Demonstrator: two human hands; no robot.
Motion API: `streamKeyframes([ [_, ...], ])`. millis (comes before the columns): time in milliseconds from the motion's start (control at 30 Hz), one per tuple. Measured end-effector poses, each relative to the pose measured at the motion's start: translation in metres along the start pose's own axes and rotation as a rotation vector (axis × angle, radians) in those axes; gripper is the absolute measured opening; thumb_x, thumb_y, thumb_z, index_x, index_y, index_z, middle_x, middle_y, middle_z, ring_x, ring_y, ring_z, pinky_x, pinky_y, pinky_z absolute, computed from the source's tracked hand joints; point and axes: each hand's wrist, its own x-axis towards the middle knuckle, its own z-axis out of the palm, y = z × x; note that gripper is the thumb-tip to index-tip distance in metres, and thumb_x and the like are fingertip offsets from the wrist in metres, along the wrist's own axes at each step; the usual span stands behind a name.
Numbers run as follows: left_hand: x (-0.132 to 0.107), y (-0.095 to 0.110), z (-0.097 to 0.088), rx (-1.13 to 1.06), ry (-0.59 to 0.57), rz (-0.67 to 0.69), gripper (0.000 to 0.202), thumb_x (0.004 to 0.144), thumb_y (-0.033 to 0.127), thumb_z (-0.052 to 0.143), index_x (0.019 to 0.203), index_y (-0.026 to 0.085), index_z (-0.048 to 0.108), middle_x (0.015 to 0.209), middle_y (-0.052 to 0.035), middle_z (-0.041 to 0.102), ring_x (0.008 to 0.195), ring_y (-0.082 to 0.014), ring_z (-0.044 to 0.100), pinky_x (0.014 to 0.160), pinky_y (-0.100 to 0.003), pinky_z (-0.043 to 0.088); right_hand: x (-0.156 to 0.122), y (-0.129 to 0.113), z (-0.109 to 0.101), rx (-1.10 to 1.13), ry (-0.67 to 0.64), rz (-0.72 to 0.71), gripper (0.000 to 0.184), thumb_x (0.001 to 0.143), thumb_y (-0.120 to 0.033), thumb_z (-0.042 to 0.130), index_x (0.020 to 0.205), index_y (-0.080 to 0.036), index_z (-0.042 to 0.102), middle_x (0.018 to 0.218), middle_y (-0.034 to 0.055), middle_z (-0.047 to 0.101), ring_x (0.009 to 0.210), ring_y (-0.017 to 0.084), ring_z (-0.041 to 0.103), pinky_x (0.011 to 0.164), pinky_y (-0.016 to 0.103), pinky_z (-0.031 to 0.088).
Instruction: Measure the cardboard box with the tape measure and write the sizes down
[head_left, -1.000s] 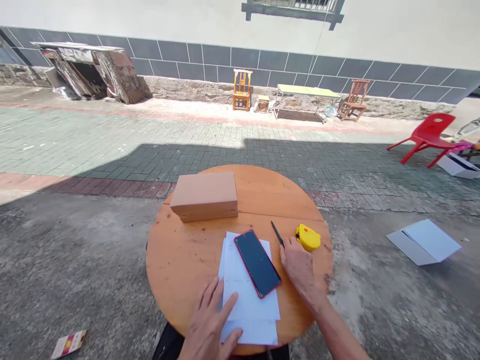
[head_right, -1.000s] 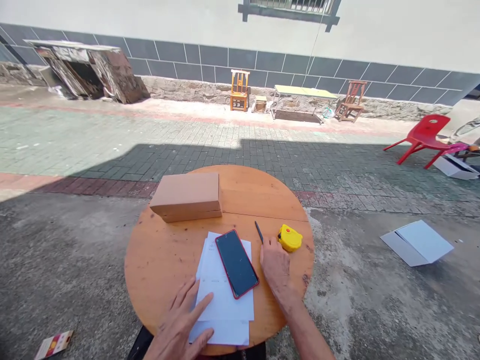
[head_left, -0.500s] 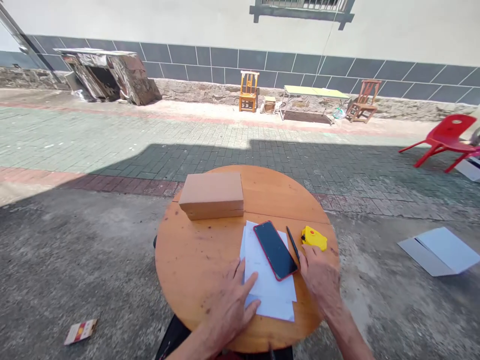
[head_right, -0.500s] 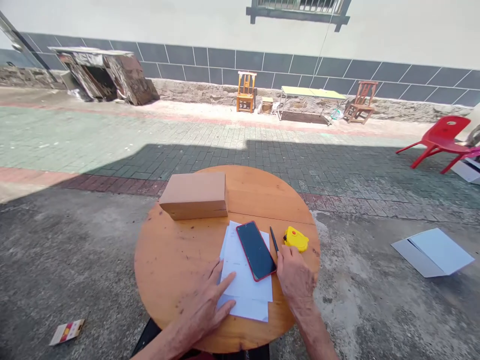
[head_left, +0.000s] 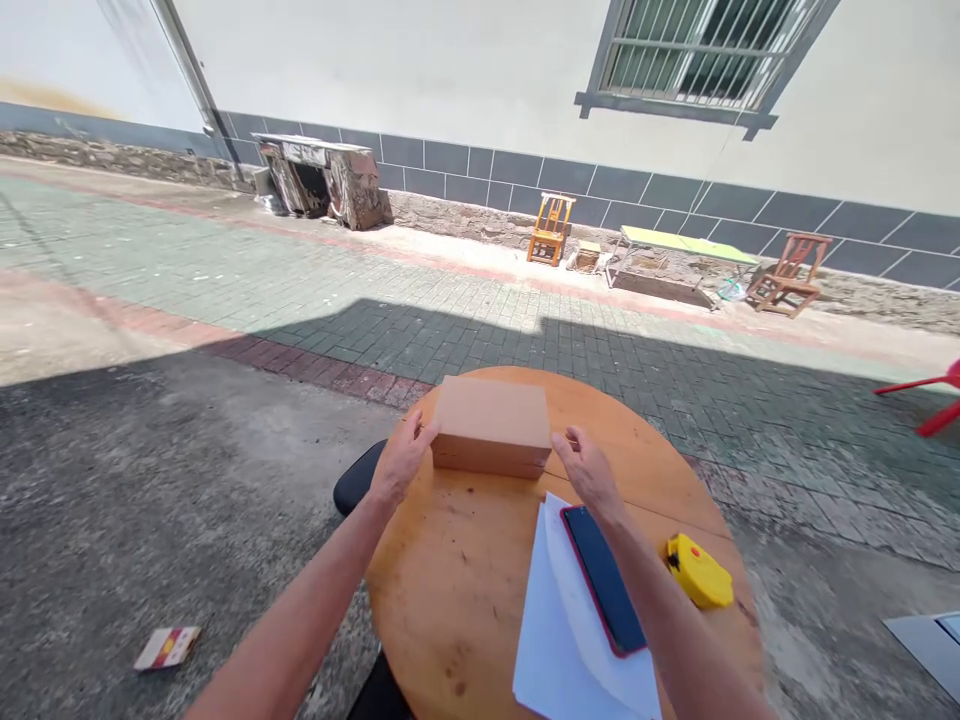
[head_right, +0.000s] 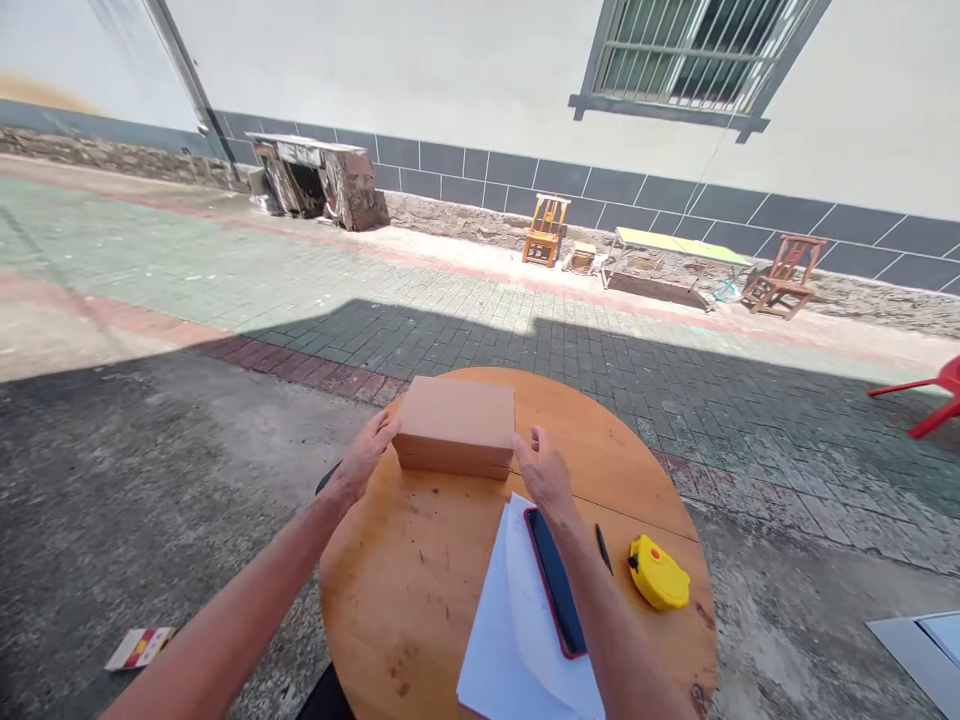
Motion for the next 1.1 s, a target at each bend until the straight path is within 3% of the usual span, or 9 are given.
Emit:
streamKeyframes([
  [100,0.011,0.003,0.008,-0.107,-0.117,-0.016,0.049,0.090,0.048,0.045,0.122,0.013,0.059,0.126,-0.0134,0.062,0.117,-0.0303,0.057,0.091,-0.038,0.047,0.017,-0.007,0.022,0.063,-0.032,0.000,0.046,0.083,-0.050,0.047,0.108,-0.016,0.065,0.109,0.0124,0.071,0.101,0.028,0.064,0.087,0.040,0.048],
  [167,0.003,0.002,0.004,-0.169,-0.146,-0.004,0.047,0.087,0.045,0.048,0.121,0.016,0.060,0.123,-0.0100,0.065,0.114,-0.0287,0.059,0.090,-0.036,0.048,0.006,-0.008,0.030,0.122,-0.053,-0.022,0.044,0.082,-0.047,0.049,0.112,-0.017,0.063,0.110,0.0103,0.071,0.102,0.026,0.065,0.087,0.038,0.049],
  [400,-0.087,-0.028,-0.039,-0.305,-0.070,0.019,0.065,0.078,0.034,0.061,0.139,0.020,0.043,0.139,-0.0097,0.054,0.126,-0.0292,0.050,0.098,-0.035,0.046,-0.101,0.002,0.024,0.326,-0.174,-0.057,0.051,0.079,-0.037,0.061,0.125,-0.019,0.052,0.125,0.0121,0.064,0.109,0.026,0.062,0.086,0.037,0.052],
  [600,-0.138,-0.045,-0.034,-0.156,0.046,-0.096,0.060,0.076,0.045,0.066,0.126,0.016,0.054,0.122,-0.0109,0.065,0.121,-0.0313,0.054,0.099,-0.037,0.044,-0.143,0.000,0.023,0.279,-0.156,0.004,0.043,0.087,-0.040,0.055,0.124,-0.019,0.053,0.117,0.0101,0.066,0.081,0.020,0.066,0.067,0.030,0.053],
  [700,-0.148,-0.044,-0.033,-0.090,0.048,-0.122,0.060,0.074,0.049,0.067,0.124,0.018,0.056,0.119,-0.0085,0.067,0.122,-0.0323,0.054,0.101,-0.040,0.044,-0.159,0.001,0.017,0.277,-0.169,-0.024,0.041,0.087,-0.033,0.056,0.125,-0.019,0.052,0.118,0.0096,0.065,0.089,0.021,0.066,0.071,0.031,0.055],
  [833,-0.151,-0.039,-0.041,0.027,0.064,-0.150,0.061,0.072,0.052,0.066,0.124,0.023,0.055,0.117,-0.0051,0.068,0.126,-0.0345,0.050,0.105,-0.046,0.041,-0.172,0.012,-0.021,0.211,-0.126,-0.096,0.041,0.086,-0.024,0.055,0.127,-0.021,0.054,0.124,0.0098,0.062,0.105,0.022,0.062,0.082,0.033,0.055],
  [967,-0.152,-0.040,-0.047,0.091,0.020,-0.159,0.066,0.069,0.056,0.067,0.128,0.028,0.053,0.129,-0.0035,0.061,0.129,-0.0360,0.047,0.109,-0.050,0.036,-0.153,0.056,-0.094,-0.086,0.168,0.000,0.032,0.086,-0.031,0.052,0.116,-0.021,0.060,0.129,0.0109,0.059,0.118,0.025,0.055,0.092,0.038,0.049],
  [1033,-0.156,-0.047,-0.051,0.097,0.025,-0.141,0.072,0.070,0.056,0.067,0.134,0.031,0.047,0.140,-0.0033,0.052,0.130,-0.0363,0.046,0.110,-0.052,0.035,-0.135,0.087,-0.123,-0.189,0.184,0.059,0.049,0.075,-0.031,0.063,0.122,-0.019,0.057,0.133,0.0121,0.056,0.127,0.028,0.047,0.108,0.045,0.036],
  [1100,-0.163,-0.058,-0.059,0.137,0.125,-0.103,0.078,0.070,0.057,0.066,0.139,0.032,0.042,0.144,-0.0044,0.047,0.131,-0.0384,0.044,0.107,-0.054,0.038,-0.118,0.114,-0.139,-0.191,0.150,0.092,0.061,0.063,-0.028,0.071,0.122,-0.018,0.058,0.134,0.0131,0.056,0.129,0.031,0.044,0.111,0.048,0.029],
])
